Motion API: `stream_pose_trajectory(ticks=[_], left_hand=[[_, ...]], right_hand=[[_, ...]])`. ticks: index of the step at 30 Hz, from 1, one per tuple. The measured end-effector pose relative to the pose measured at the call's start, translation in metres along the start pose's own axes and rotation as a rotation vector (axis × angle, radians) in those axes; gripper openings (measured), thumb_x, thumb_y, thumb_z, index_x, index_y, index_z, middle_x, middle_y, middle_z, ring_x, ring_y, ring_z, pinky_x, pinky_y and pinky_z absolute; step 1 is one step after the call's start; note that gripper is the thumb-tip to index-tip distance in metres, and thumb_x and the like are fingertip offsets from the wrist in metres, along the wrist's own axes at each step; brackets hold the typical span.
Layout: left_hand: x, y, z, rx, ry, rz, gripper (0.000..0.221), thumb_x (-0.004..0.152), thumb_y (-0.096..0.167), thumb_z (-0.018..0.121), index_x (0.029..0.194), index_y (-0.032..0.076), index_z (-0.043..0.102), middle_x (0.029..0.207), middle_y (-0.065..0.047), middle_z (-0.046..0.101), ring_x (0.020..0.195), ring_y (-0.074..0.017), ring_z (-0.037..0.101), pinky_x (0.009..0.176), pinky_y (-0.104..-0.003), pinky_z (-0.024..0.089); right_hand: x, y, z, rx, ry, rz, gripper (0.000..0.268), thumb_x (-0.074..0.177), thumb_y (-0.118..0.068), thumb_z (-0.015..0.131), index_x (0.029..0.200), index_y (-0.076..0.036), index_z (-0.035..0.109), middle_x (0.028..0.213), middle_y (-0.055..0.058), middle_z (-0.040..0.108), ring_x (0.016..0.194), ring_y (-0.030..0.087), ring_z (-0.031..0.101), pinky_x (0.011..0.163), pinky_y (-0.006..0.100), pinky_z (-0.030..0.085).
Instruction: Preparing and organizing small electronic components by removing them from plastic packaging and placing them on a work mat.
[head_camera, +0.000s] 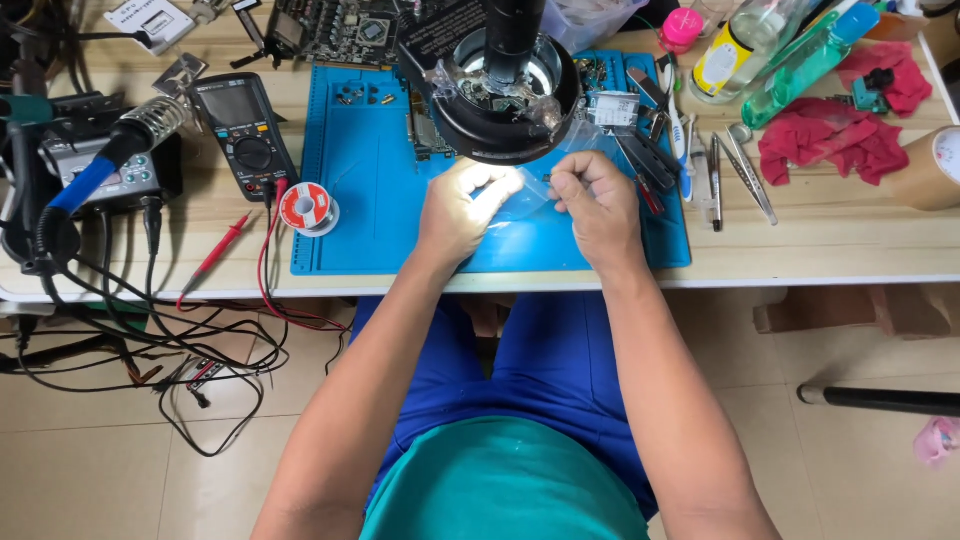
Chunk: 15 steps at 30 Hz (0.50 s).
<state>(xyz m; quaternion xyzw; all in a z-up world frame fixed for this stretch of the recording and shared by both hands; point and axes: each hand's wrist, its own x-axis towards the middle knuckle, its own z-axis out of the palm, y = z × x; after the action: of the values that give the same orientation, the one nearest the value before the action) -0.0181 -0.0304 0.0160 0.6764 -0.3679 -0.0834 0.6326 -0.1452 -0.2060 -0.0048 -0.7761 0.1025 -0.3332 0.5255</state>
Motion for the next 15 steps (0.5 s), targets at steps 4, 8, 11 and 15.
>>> stream_pose_trajectory(ticks=[4, 8, 11, 15], left_hand=[[-0.001, -0.0037, 0.0009, -0.015, 0.017, 0.026, 0.012, 0.1, 0.017, 0.085, 0.089, 0.013, 0.083, 0.086, -0.004, 0.073, 0.086, -0.0222, 0.073, 0.089, -0.035, 0.059], [-0.0014, -0.0031, 0.0004, -0.026, 0.024, 0.063, 0.011, 0.1, 0.013, 0.084, 0.091, 0.008, 0.082, 0.089, -0.008, 0.074, 0.089, -0.0254, 0.074, 0.09, -0.038, 0.06], [-0.0012, -0.0019, 0.001, -0.027, 0.028, 0.077, 0.011, 0.1, 0.012, 0.084, 0.09, 0.008, 0.082, 0.089, -0.009, 0.074, 0.088, -0.026, 0.075, 0.089, -0.038, 0.06], [-0.001, 0.0027, 0.0014, -0.022, 0.027, 0.093, 0.012, 0.1, 0.012, 0.084, 0.09, 0.007, 0.082, 0.088, -0.009, 0.073, 0.088, -0.0257, 0.075, 0.088, -0.038, 0.06]], right_hand=[[-0.0015, 0.0006, 0.0006, -0.012, -0.005, -0.012, 0.016, 0.11, -0.017, 0.074, 0.106, -0.002, 0.075, 0.081, 0.012, 0.076, 0.075, 0.017, 0.073, 0.073, 0.035, 0.063], [-0.001, 0.0055, 0.0008, -0.019, -0.039, -0.027, 0.016, 0.109, -0.017, 0.077, 0.105, -0.001, 0.077, 0.08, 0.014, 0.075, 0.074, 0.018, 0.073, 0.07, 0.036, 0.063], [-0.0014, 0.0082, 0.0007, -0.02, -0.035, -0.041, 0.017, 0.11, -0.017, 0.077, 0.106, -0.001, 0.078, 0.081, 0.014, 0.075, 0.074, 0.019, 0.073, 0.07, 0.037, 0.063], [-0.0024, 0.003, -0.0005, -0.009, 0.012, -0.055, 0.019, 0.111, -0.019, 0.074, 0.107, 0.0, 0.076, 0.084, 0.016, 0.075, 0.076, 0.02, 0.073, 0.073, 0.037, 0.063]])
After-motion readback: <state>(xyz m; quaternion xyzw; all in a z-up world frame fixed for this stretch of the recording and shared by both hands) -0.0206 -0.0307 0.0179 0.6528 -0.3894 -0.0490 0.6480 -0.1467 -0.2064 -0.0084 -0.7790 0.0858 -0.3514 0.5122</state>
